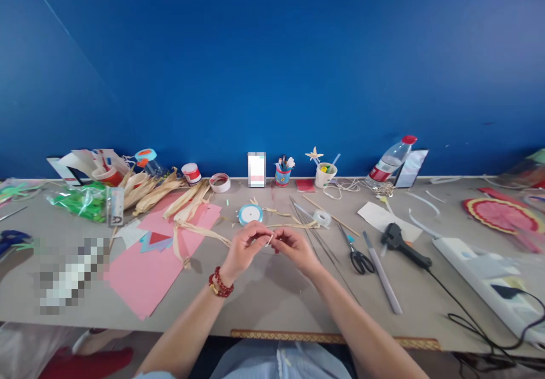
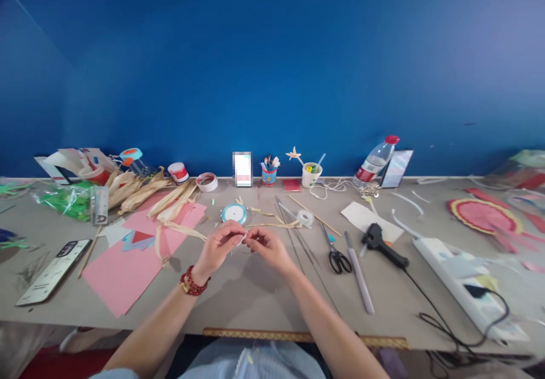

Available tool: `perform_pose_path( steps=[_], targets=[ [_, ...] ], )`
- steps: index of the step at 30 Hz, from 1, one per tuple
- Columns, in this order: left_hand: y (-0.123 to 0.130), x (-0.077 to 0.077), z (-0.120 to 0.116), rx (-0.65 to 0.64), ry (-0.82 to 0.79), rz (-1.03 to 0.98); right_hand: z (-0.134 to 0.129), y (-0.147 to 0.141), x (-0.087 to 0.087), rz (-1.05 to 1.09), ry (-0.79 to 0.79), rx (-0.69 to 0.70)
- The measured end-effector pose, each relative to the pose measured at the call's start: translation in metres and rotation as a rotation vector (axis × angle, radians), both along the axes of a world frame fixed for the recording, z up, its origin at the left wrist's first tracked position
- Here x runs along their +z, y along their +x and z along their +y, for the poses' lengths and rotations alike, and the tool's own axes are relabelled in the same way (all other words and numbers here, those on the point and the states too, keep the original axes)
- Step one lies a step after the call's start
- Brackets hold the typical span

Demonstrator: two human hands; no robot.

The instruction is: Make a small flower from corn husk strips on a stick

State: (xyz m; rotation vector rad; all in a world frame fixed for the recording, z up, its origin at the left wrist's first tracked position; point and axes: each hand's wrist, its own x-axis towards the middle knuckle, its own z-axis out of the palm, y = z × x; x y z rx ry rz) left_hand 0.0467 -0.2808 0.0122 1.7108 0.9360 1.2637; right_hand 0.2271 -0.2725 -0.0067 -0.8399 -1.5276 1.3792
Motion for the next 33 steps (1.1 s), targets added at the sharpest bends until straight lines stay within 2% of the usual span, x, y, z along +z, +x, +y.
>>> perform_pose_path(
  steps=[4,7,13,16,21,27,33],
  targets=[
    [0.005,-0.007,-0.001,0.027,0.046,0.032,0.001,-0.004,-0.009,0.024,-0.030,-0.042],
    [0.006,-0.008,-0.001,0.077,0.119,0.133,0.002,-0.001,-0.014,0.009,-0.013,-0.086],
    [0.005,-0.014,0.000,0.117,0.196,0.275,0.001,0.010,-0.014,-0.035,0.055,-0.210],
    [0.006,-0.018,0.000,0.123,0.176,0.289,0.001,0.009,-0.015,-0.072,0.086,-0.194],
    [0.007,-0.025,0.000,0.153,0.125,0.245,0.003,0.005,-0.023,-0.061,0.039,-0.177],
    [0.008,-0.032,0.000,0.133,-0.045,0.153,0.003,0.005,-0.031,-0.059,0.002,-0.164],
    [0.008,-0.032,0.001,0.116,-0.040,0.123,0.001,0.003,-0.033,-0.133,0.033,-0.169]
  ],
)
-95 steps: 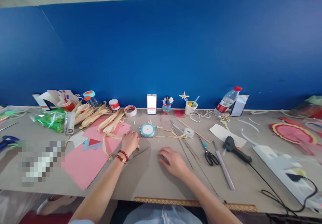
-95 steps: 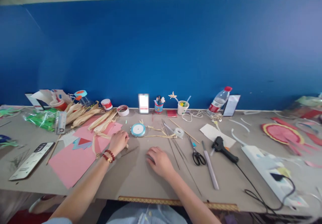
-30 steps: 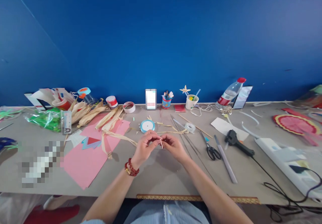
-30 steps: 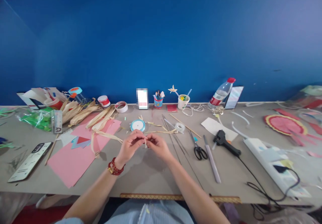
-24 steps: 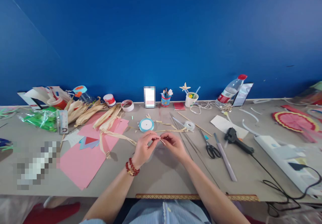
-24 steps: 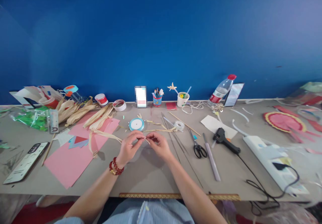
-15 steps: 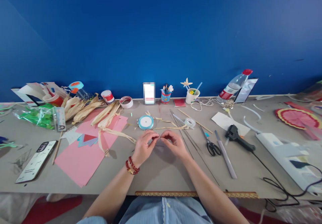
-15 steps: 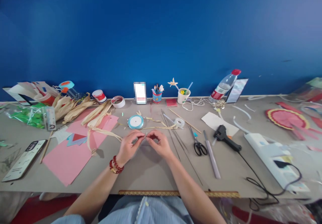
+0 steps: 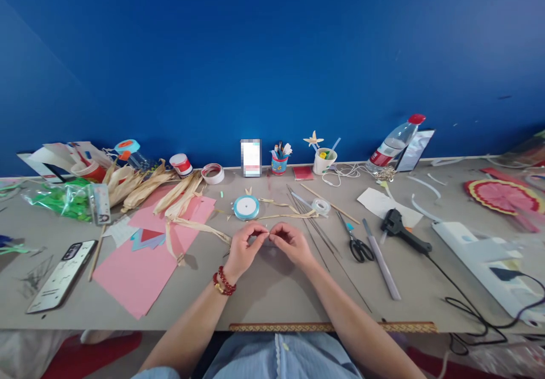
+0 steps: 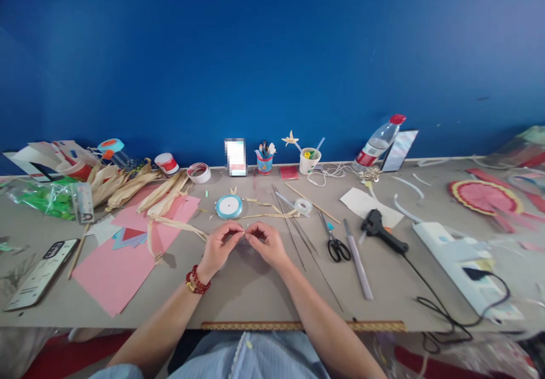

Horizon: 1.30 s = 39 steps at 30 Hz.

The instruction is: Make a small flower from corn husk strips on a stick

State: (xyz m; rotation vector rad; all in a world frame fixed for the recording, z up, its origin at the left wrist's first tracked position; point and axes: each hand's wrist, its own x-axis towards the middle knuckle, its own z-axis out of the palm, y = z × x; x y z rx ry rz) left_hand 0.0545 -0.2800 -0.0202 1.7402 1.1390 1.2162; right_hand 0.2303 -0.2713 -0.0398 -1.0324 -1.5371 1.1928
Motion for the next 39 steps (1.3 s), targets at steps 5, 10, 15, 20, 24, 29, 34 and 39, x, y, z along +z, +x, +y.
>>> perform_pose_path(
  steps=[5,10,15,20,24,29,34,39],
  targets=[
    [-0.004,0.002,0.002,0.072,-0.063,-0.024,0.001,0.001,0.001,-0.166,0.062,-0.050],
    [-0.026,0.016,0.013,0.250,-0.046,-0.067,0.014,0.011,0.013,-0.444,0.136,-0.136],
    [-0.065,0.031,0.033,0.411,0.046,0.099,0.054,0.019,0.027,-0.775,0.235,-0.143],
    [-0.093,0.028,0.071,0.454,0.061,0.309,0.087,0.021,0.022,-1.046,0.257,-0.184],
    [-0.106,0.019,0.094,0.366,0.007,0.445,0.088,0.025,0.016,-1.141,0.295,-0.196],
    [-0.120,0.012,0.090,0.347,-0.019,0.608,0.076,0.032,0.014,-1.160,0.340,-0.217],
    [-0.124,0.005,0.078,0.313,-0.001,0.810,0.069,0.032,0.012,-1.125,0.388,-0.208],
    [-0.115,0.000,0.079,0.300,0.030,0.942,0.061,0.030,0.011,-1.039,0.457,-0.209]
  ],
)
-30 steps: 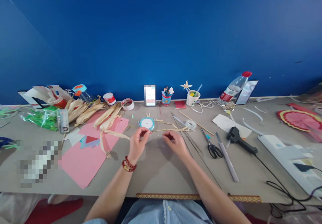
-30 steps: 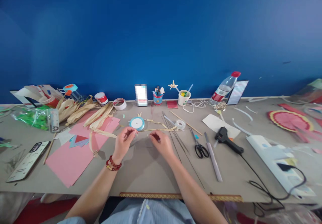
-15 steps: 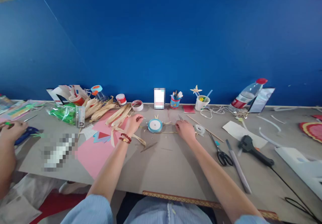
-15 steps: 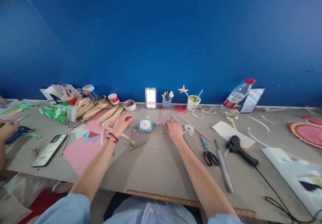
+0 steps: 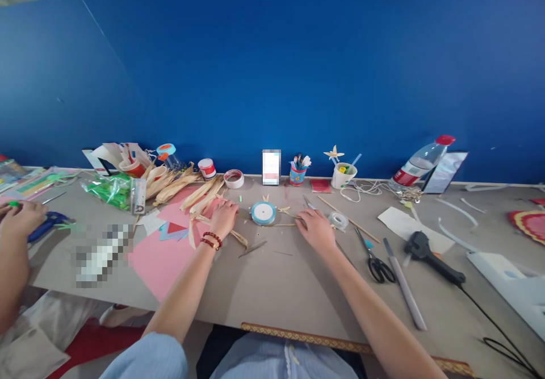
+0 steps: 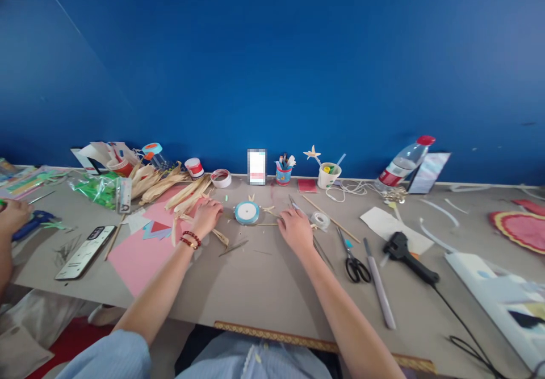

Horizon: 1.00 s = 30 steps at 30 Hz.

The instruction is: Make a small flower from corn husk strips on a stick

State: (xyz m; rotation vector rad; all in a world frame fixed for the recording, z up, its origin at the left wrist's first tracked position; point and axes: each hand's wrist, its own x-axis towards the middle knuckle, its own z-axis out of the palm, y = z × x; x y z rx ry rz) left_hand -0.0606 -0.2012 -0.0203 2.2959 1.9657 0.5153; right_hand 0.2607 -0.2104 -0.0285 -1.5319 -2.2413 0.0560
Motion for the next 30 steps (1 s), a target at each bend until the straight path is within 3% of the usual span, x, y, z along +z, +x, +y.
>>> perform_pose_path(
  steps=[3,9,12,17,22,30],
  targets=[
    [0.000,0.007,-0.003,-0.013,0.015,0.022,-0.009,-0.001,0.004,0.052,0.029,0.041],
    [-0.008,0.037,-0.023,-0.027,0.091,-0.056,-0.034,-0.020,0.024,0.219,0.032,0.141],
    [0.003,0.049,-0.038,-0.104,0.093,-0.133,-0.045,-0.037,0.039,0.438,-0.089,0.204],
    [0.040,0.061,-0.062,-0.354,0.094,-0.391,-0.060,-0.058,0.057,0.663,-0.327,0.237],
    [0.062,0.064,-0.076,-0.287,0.058,-0.602,-0.071,-0.058,0.052,0.822,-0.464,0.205],
    [0.071,0.066,-0.084,-0.220,0.033,-0.787,-0.084,-0.048,0.047,1.199,-0.772,0.195]
  ],
)
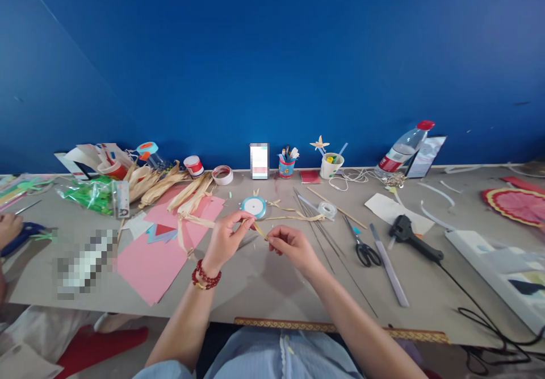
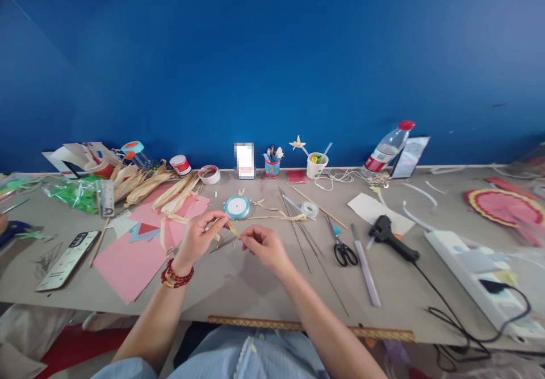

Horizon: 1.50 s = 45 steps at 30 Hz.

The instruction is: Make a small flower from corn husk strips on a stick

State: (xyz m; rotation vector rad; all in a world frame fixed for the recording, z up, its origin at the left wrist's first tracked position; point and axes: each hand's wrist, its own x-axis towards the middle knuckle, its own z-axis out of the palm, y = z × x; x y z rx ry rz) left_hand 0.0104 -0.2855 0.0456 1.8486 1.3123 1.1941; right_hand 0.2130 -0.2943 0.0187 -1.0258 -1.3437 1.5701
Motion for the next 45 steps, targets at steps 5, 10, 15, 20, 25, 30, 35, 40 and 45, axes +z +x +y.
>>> perform_pose_path(
  steps=[5,10,15,20,25,30,35,40,45],
  targets=[
    [0.003,0.001,-0.003,0.025,-0.074,-0.057,-0.006,0.003,-0.002,0.111,-0.087,0.028],
    [0.005,0.003,-0.006,0.066,-0.139,-0.111,-0.009,0.005,-0.010,0.144,-0.101,0.035],
    [0.009,0.002,-0.009,0.077,-0.179,-0.217,-0.010,0.007,-0.014,0.158,-0.126,0.055],
    [0.010,-0.004,-0.010,0.112,-0.238,-0.265,-0.013,0.006,-0.018,0.134,-0.110,0.055],
    [0.011,-0.011,-0.007,0.109,-0.263,-0.362,-0.015,0.007,-0.024,0.066,-0.053,0.045],
    [0.014,-0.013,-0.012,0.079,-0.258,-0.408,-0.015,0.006,-0.029,0.043,-0.039,0.044],
    [0.021,-0.031,-0.026,0.009,-0.318,-0.353,-0.016,0.005,-0.037,0.043,-0.026,-0.017],
    [0.030,-0.054,-0.038,0.003,-0.341,-0.333,-0.018,0.005,-0.038,0.020,-0.013,-0.017],
    [0.032,-0.056,-0.046,0.031,-0.313,-0.249,-0.017,0.005,-0.043,-0.093,0.075,-0.008]
  ],
)
